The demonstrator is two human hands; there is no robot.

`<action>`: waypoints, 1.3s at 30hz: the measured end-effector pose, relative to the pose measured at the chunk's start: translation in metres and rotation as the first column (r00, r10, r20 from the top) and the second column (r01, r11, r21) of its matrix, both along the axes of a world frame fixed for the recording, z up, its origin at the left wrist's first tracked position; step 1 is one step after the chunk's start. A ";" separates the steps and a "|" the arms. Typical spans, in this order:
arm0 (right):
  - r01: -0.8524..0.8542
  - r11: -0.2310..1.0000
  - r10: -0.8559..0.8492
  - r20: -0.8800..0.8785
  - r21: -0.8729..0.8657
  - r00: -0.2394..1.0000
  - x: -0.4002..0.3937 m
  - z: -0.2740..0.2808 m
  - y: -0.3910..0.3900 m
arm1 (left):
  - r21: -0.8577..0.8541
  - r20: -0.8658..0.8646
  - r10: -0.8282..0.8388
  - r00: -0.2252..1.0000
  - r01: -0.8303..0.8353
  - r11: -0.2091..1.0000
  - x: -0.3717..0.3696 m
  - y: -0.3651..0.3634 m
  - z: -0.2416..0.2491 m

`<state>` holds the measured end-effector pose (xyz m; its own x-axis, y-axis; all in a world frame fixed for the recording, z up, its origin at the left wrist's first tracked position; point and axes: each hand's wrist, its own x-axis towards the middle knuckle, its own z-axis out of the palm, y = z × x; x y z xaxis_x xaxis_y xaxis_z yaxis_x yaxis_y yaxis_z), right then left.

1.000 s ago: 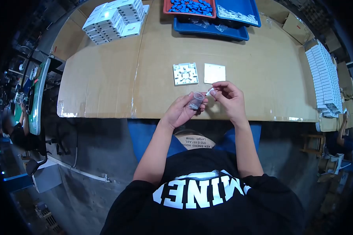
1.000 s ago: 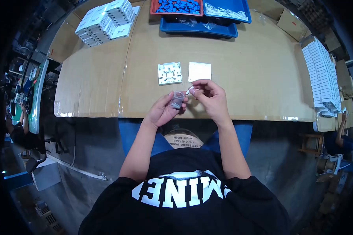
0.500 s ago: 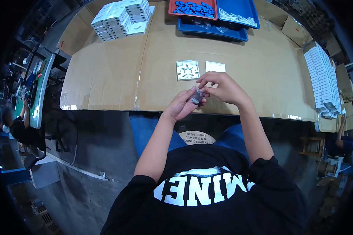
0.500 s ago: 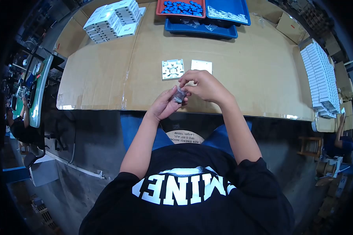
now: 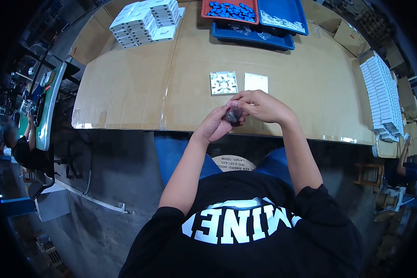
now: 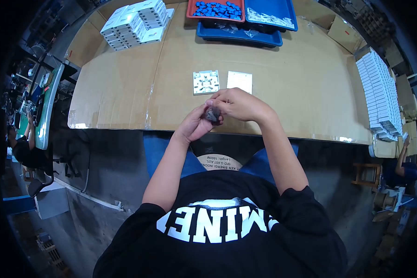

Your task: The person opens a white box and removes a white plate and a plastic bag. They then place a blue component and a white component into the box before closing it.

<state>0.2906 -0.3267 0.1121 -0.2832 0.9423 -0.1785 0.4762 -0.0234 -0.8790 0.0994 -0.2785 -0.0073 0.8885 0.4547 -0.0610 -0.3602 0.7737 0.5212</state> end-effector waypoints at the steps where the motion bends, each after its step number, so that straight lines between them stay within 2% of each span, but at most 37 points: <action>1: -0.048 0.999 0.049 0.053 -0.020 0.997 -0.001 -0.009 0.003 | 0.008 -0.004 -0.001 1.000 0.001 1.000 0.000 0.000 -0.001; 2: -0.094 0.995 0.098 0.104 -0.040 0.990 -0.001 -0.015 0.004 | 0.008 -0.005 -0.002 1.000 0.002 1.000 0.000 0.000 -0.002; 6: -0.086 0.991 0.093 0.066 -0.104 0.993 -0.001 -0.019 0.005 | 0.006 -0.004 0.046 0.999 -0.046 0.999 0.000 -0.002 -0.006; 8: -0.018 0.999 0.018 0.011 0.036 1.000 0.001 -0.017 0.005 | -0.016 0.024 0.054 0.998 -0.054 0.998 -0.001 -0.003 -0.006; 9: -0.013 0.999 0.012 0.018 0.041 1.000 0.003 -0.019 0.006 | -0.026 0.025 0.049 0.999 -0.048 0.999 -0.001 -0.003 -0.007; 11: -0.107 0.994 0.107 0.010 0.004 0.994 0.005 -0.022 0.007 | -0.021 0.043 0.019 0.999 -0.018 1.000 0.001 -0.001 -0.006; 12: -0.099 0.980 0.094 -0.033 -0.175 0.995 0.000 -0.019 0.006 | 0.009 -0.021 0.035 0.999 -0.035 0.999 0.000 -0.002 -0.008; 13: -0.095 0.981 0.095 -0.013 -0.171 0.995 -0.002 -0.015 0.005 | 0.042 -0.085 0.055 0.995 -0.052 0.998 0.000 -0.002 -0.007; 15: -0.082 0.984 0.085 0.015 -0.158 0.996 0.001 -0.010 0.003 | 0.039 -0.059 0.039 0.997 -0.037 0.999 0.001 0.000 -0.005; 18: -0.051 0.995 0.046 -0.061 -0.082 0.997 0.007 -0.010 0.004 | 0.009 -0.046 0.044 0.998 -0.044 0.999 0.004 -0.001 -0.003; 20: -0.137 0.986 0.136 -0.024 -0.099 0.990 0.007 -0.013 0.007 | -0.006 -0.073 0.038 0.997 -0.038 0.999 0.001 0.000 -0.009; 21: -0.166 0.974 0.163 -0.034 -0.154 0.986 0.004 -0.014 0.008 | 0.041 -0.101 0.025 0.995 -0.020 0.999 -0.001 0.001 -0.010; 24: -0.196 0.971 0.192 -0.048 -0.136 0.980 0.008 -0.005 0.007 | 0.014 -0.098 -0.006 0.995 0.007 1.000 -0.002 0.003 -0.013; 25: -0.222 0.975 0.222 -0.001 0.027 0.975 0.017 -0.008 0.010 | 0.000 -0.097 0.016 0.995 -0.016 1.000 -0.001 0.002 -0.016; 26: -0.221 0.975 0.221 0.004 0.031 0.975 0.026 -0.007 0.015 | 0.005 -0.093 0.014 0.996 -0.014 1.000 0.000 0.003 -0.018; 28: -0.076 0.988 0.086 -0.072 0.131 0.994 0.046 -0.001 0.029 | -0.117 0.051 -0.077 0.996 0.083 0.990 0.002 0.004 -0.008; 29: -0.007 0.994 0.018 -0.103 0.109 0.995 0.061 -0.003 0.043 | -0.127 0.075 -0.092 0.993 0.101 0.987 0.002 0.004 -0.006; 31: 0.178 0.962 -0.162 -0.092 0.205 0.982 0.098 -0.021 0.074 | -0.128 0.089 -0.095 0.991 0.107 0.986 0.005 0.005 -0.003; 33: 0.292 0.902 -0.297 -0.034 0.318 0.954 0.140 -0.026 0.113 | -0.153 0.096 -0.100 0.990 0.114 0.982 0.005 0.006 -0.002; 35: 0.429 0.813 -0.457 -0.026 0.394 0.889 0.180 -0.033 0.153 | -0.159 0.090 -0.108 0.990 0.121 0.980 0.005 0.007 0.001; 39: 0.452 0.612 -0.717 0.214 0.649 0.664 0.226 -0.015 0.212 | -0.183 0.083 -0.138 0.987 0.152 0.971 0.008 0.009 0.001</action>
<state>0.5168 -0.1152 0.0972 0.3444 0.8395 0.4204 0.8292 -0.0620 -0.5555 0.1079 -0.2695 -0.0066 0.9492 0.3070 -0.0689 -0.2670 0.9019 0.3394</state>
